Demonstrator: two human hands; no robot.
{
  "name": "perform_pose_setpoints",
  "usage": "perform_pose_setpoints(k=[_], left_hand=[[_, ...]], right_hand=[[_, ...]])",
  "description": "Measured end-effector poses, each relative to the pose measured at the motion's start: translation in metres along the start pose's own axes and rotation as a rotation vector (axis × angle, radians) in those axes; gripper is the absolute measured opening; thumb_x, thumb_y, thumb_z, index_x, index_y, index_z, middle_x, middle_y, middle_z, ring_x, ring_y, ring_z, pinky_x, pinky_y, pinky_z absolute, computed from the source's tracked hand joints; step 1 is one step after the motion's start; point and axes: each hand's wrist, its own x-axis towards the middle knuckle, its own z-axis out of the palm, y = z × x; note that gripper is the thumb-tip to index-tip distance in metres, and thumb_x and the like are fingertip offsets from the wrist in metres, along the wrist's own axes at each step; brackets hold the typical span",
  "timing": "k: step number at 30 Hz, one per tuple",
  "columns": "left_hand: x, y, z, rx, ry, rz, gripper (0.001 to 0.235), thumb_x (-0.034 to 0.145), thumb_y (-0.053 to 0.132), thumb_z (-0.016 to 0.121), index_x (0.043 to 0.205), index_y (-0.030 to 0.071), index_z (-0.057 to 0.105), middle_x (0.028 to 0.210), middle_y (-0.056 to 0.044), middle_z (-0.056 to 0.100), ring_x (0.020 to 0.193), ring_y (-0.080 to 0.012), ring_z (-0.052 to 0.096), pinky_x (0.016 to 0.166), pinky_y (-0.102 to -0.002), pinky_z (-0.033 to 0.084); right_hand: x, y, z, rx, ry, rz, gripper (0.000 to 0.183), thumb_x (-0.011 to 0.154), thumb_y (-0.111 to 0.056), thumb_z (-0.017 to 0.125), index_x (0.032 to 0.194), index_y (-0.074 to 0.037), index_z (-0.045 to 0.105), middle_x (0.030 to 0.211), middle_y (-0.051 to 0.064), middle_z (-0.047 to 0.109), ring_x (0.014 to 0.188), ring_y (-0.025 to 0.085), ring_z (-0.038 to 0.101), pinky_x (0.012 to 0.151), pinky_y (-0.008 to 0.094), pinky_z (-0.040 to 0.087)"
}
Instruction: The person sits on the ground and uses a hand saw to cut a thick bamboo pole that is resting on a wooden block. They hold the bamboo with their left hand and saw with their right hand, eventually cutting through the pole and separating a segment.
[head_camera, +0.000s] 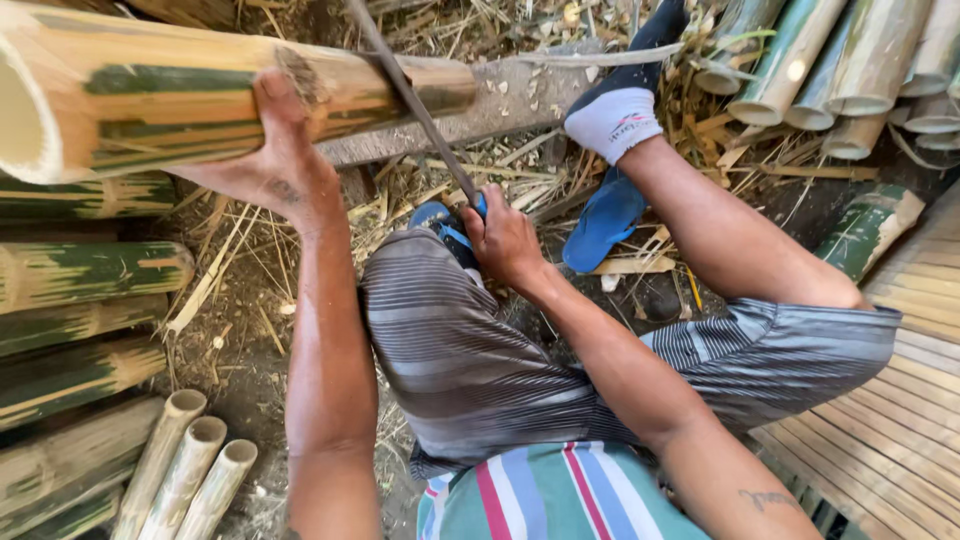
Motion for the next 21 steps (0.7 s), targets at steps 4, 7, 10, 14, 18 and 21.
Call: perform_pose_setpoints(k=[4, 7, 10, 14, 18, 21], left_hand=[[0.007, -0.002, 0.004, -0.111, 0.000, -0.089, 0.128, 0.078, 0.030, 0.097, 0.161, 0.006, 0.003, 0.161, -0.025, 0.028, 0.144, -0.0397, 0.045, 0.117, -0.060, 0.050], [0.003, -0.007, 0.018, 0.008, -0.065, 0.031, 0.132, 0.083, 0.027, 0.098, 0.168, 0.012, -0.001, 0.164, -0.018, 0.023, 0.151, -0.0282, 0.034, 0.131, -0.048, 0.038], [-0.006, -0.006, 0.022, 0.026, -0.094, 0.095, 0.136, 0.083, 0.024, 0.098, 0.166, 0.012, -0.010, 0.166, -0.018, 0.012, 0.155, -0.0261, 0.022, 0.133, -0.044, 0.028], [0.001, 0.000, 0.033, -0.144, -0.160, -0.112, 0.137, 0.082, 0.025, 0.095, 0.161, 0.003, -0.015, 0.160, -0.029, 0.026, 0.145, -0.0346, 0.044, 0.128, -0.048, 0.048], [0.005, 0.016, 0.034, -0.210, -0.159, -0.156, 0.138, 0.078, 0.020, 0.095, 0.158, 0.001, -0.016, 0.157, -0.031, 0.026, 0.140, -0.0377, 0.046, 0.124, -0.052, 0.050], [0.002, 0.025, 0.028, -0.174, -0.185, -0.151, 0.140, 0.080, 0.021, 0.098, 0.157, 0.000, -0.017, 0.159, -0.028, 0.023, 0.147, -0.0359, 0.040, 0.130, -0.051, 0.043]], right_hand=[[0.004, 0.041, 0.028, -0.098, 0.122, -0.079, 0.037, 0.102, -0.035, 0.055, 0.121, -0.005, 0.049, 0.079, 0.029, 0.066, 0.075, 0.054, 0.063, 0.064, 0.064, 0.048], [0.020, 0.067, 0.032, -0.116, 0.159, -0.025, 0.034, 0.103, -0.037, 0.055, 0.117, -0.006, 0.054, 0.084, 0.030, 0.067, 0.080, 0.055, 0.063, 0.067, 0.065, 0.046], [0.029, 0.075, 0.019, -0.123, 0.216, -0.112, 0.035, 0.103, -0.037, 0.055, 0.115, -0.004, 0.055, 0.087, 0.030, 0.068, 0.082, 0.055, 0.062, 0.067, 0.062, 0.047], [0.002, 0.046, -0.002, -0.014, 0.106, 0.002, 0.035, 0.105, -0.037, 0.052, 0.116, -0.004, 0.054, 0.080, 0.029, 0.066, 0.081, 0.052, 0.065, 0.070, 0.058, 0.048], [-0.005, 0.006, -0.025, 0.048, 0.082, -0.151, 0.036, 0.109, -0.037, 0.050, 0.112, -0.001, 0.054, 0.082, 0.029, 0.066, 0.081, 0.051, 0.065, 0.070, 0.056, 0.048], [0.006, 0.004, -0.021, 0.026, 0.075, -0.139, 0.039, 0.105, -0.035, 0.049, 0.121, -0.001, 0.051, 0.082, 0.028, 0.067, 0.080, 0.049, 0.067, 0.069, 0.055, 0.051]])
